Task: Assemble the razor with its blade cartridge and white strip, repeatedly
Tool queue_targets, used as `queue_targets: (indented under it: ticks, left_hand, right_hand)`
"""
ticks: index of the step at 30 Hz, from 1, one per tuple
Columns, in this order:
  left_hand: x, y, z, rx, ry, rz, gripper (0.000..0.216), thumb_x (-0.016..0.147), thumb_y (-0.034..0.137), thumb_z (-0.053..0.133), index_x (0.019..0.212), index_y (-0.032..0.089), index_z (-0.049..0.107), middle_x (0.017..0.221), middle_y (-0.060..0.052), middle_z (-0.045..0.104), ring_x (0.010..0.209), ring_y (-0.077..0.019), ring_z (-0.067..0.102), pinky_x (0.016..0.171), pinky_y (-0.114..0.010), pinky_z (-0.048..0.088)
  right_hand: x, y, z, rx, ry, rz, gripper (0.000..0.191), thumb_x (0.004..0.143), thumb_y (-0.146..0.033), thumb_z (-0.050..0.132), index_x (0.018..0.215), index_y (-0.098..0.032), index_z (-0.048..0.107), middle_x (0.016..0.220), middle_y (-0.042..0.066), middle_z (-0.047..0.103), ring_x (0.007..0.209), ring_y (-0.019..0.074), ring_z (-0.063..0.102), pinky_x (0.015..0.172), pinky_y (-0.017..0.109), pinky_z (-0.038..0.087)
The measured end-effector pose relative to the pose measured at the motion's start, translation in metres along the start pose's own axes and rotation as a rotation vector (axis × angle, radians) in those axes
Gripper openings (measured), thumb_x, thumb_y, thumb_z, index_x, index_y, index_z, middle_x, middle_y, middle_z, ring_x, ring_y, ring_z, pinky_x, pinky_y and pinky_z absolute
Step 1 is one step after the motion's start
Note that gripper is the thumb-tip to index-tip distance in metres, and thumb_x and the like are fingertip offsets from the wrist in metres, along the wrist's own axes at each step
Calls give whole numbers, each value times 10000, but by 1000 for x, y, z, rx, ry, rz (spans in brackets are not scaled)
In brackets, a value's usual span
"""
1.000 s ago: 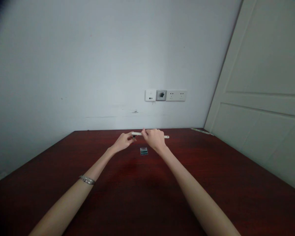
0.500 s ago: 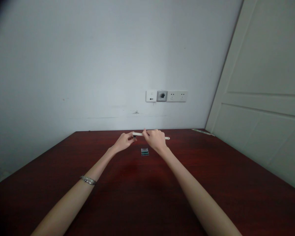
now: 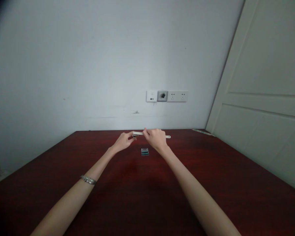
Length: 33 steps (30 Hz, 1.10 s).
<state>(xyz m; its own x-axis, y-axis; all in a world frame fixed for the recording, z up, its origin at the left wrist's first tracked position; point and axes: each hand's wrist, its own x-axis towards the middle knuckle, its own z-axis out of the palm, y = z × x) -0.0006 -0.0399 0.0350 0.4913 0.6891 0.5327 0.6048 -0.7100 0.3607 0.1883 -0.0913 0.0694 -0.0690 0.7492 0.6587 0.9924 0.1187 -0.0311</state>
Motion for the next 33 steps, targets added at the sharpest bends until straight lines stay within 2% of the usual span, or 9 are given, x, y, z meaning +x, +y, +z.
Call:
queue_targets:
  ticks: [4,7,12,15,19,23,28,33]
  left_hand:
    - [-1,-1,-3,16,20,-17,154,802,270,534,894,180,618,625,14,587,537,-106,469,563,-191,313]
    - [-1,-2,0,36,6,-5,168,805,264,527,917,182,620,591,18,568,520,-107,460,552,-193,307]
    - [1,0,2,27,-12,5,188,807,232,507,942,177,626,622,-2,597,535,-112,496,564,-198,328]
    - [1,0,2,-6,-3,14,161,801,242,517,912,179,615,618,7,599,536,-111,507,575,-199,352]
    - [0,-3,5,-165,13,-33,126,768,242,558,867,165,575,652,5,613,575,-115,560,581,-204,402]
    - [0,-4,11,-389,16,-133,161,755,225,567,879,138,512,642,-16,616,564,-127,608,526,-202,446]
    - [0,1,17,-569,-114,-248,190,759,203,542,921,145,460,634,-22,615,492,-134,605,391,-182,440]
    - [1,2,19,-590,-127,-206,232,746,206,559,945,135,462,637,-26,611,508,-141,610,370,-179,444]
  right_hand:
    - [1,10,2,-28,-5,60,562,899,-444,276,691,-195,735,680,114,697,630,191,629,515,248,257]
    - [2,7,0,-13,8,78,571,906,-433,263,693,-195,736,677,113,697,630,189,629,520,248,262]
    - [0,-9,-6,38,-5,-9,551,903,-430,281,689,-195,731,688,97,701,634,175,627,529,245,269]
    - [0,-3,-6,27,-34,-16,554,903,-434,282,691,-186,730,691,104,699,632,176,622,531,246,271]
    - [3,17,-2,17,-60,67,585,904,-469,261,713,-169,726,690,126,687,643,192,614,526,253,260]
    - [9,28,0,112,-98,137,650,900,-545,191,726,-174,694,712,118,676,645,183,594,523,257,244]
    - [11,19,2,187,-124,40,614,887,-579,205,747,-195,663,741,83,674,628,162,560,508,248,210]
    - [7,1,4,262,-124,-86,574,888,-565,245,704,-206,653,746,50,679,630,143,546,508,242,196]
